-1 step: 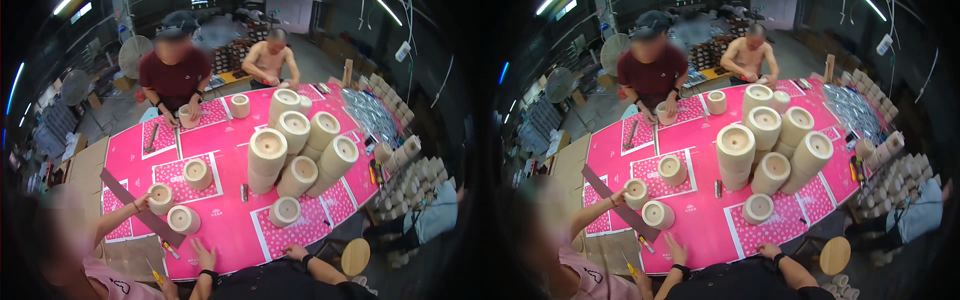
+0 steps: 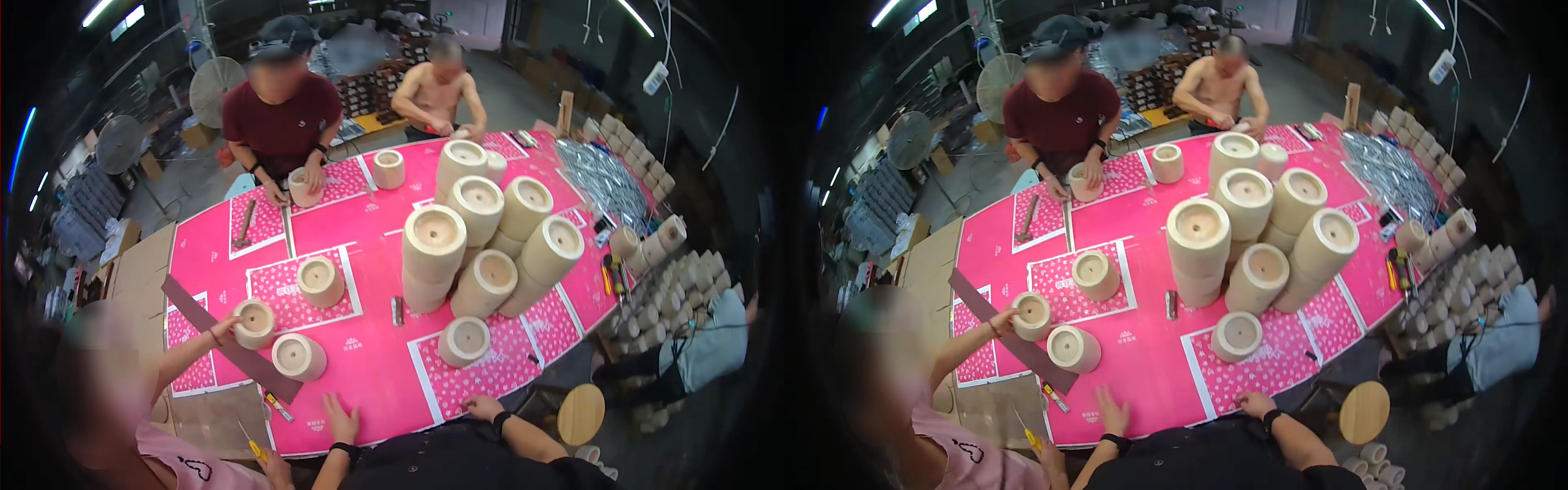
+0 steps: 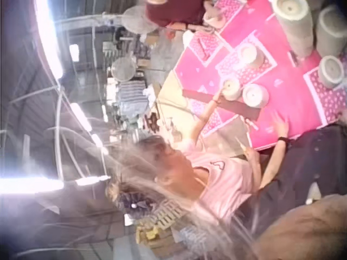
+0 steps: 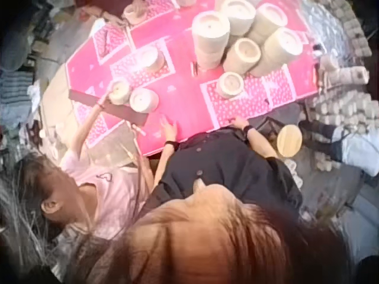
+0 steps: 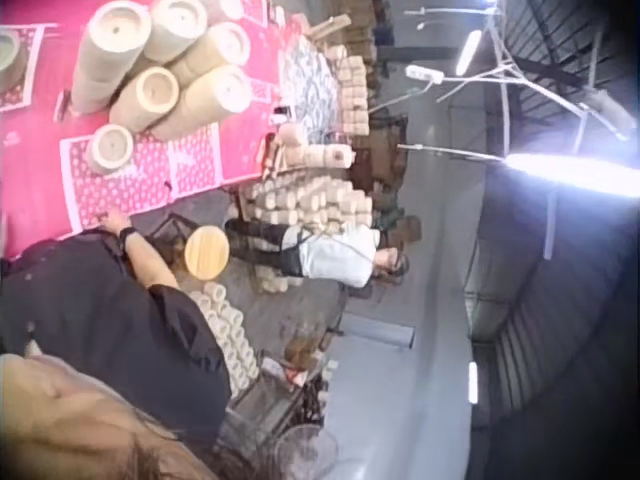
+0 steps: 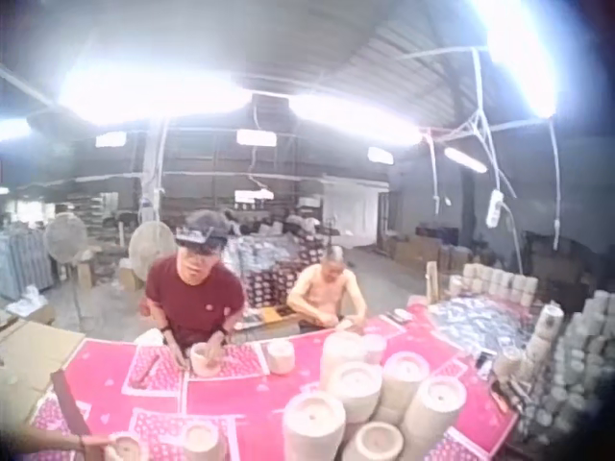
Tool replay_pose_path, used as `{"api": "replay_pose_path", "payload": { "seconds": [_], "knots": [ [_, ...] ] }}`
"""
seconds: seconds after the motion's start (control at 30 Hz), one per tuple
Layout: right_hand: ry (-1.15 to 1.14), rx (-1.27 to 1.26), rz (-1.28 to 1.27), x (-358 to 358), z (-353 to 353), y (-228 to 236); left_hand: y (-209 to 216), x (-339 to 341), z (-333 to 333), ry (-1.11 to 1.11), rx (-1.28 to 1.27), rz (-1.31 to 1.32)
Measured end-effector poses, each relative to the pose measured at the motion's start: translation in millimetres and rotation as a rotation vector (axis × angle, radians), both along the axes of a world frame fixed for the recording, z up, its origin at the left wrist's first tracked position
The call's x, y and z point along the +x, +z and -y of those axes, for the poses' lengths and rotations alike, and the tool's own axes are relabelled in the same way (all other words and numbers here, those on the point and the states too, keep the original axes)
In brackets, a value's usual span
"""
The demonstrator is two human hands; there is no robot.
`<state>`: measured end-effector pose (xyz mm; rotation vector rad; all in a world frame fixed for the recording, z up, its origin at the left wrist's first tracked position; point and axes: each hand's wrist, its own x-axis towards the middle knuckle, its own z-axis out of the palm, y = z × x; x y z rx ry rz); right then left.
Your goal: Assembling or finishing wood/bamboo cylindrical components at a production table.
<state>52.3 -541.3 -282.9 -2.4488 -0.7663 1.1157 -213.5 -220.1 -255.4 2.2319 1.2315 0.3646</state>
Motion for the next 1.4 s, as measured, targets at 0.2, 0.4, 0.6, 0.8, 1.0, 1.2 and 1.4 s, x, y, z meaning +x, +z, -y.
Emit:
{"api": "replay_pose_path", "payload": {
  "seconds": [0.2, 0.4, 0.6, 0.8, 1.0, 1.2, 1.4],
  "knots": [
    [-0.061, -0.07, 0.112, -18, -10, 27, 2, -2, 7, -0.412, -0.116, -0.038],
    [-0.108, -0.012, 0.105, -40, 10, 34, 20, 1, -14, -0.199, -0.167, 0.032],
    [-1.078, 0.496, -0.056, -28, 56, 10, 23, 14, -23, -0.157, -0.101, 0.009],
    [-1.896, 1.075, -0.232, 101, 100, 48, 36, 56, -35, -0.083, 0.02, 0.057],
    [-0.412, 0.724, -0.541, 67, 23, 202, 68, 157, 7, -0.201, 0.045, 0.062],
    [-0.035, 0.526, 0.083, 87, 39, 163, 105, 265, 61, -0.434, -0.122, 0.121],
    [-0.089, 0.396, 0.098, 118, 60, 143, 94, 308, 72, -0.496, -0.119, -0.044]
  ]
}}
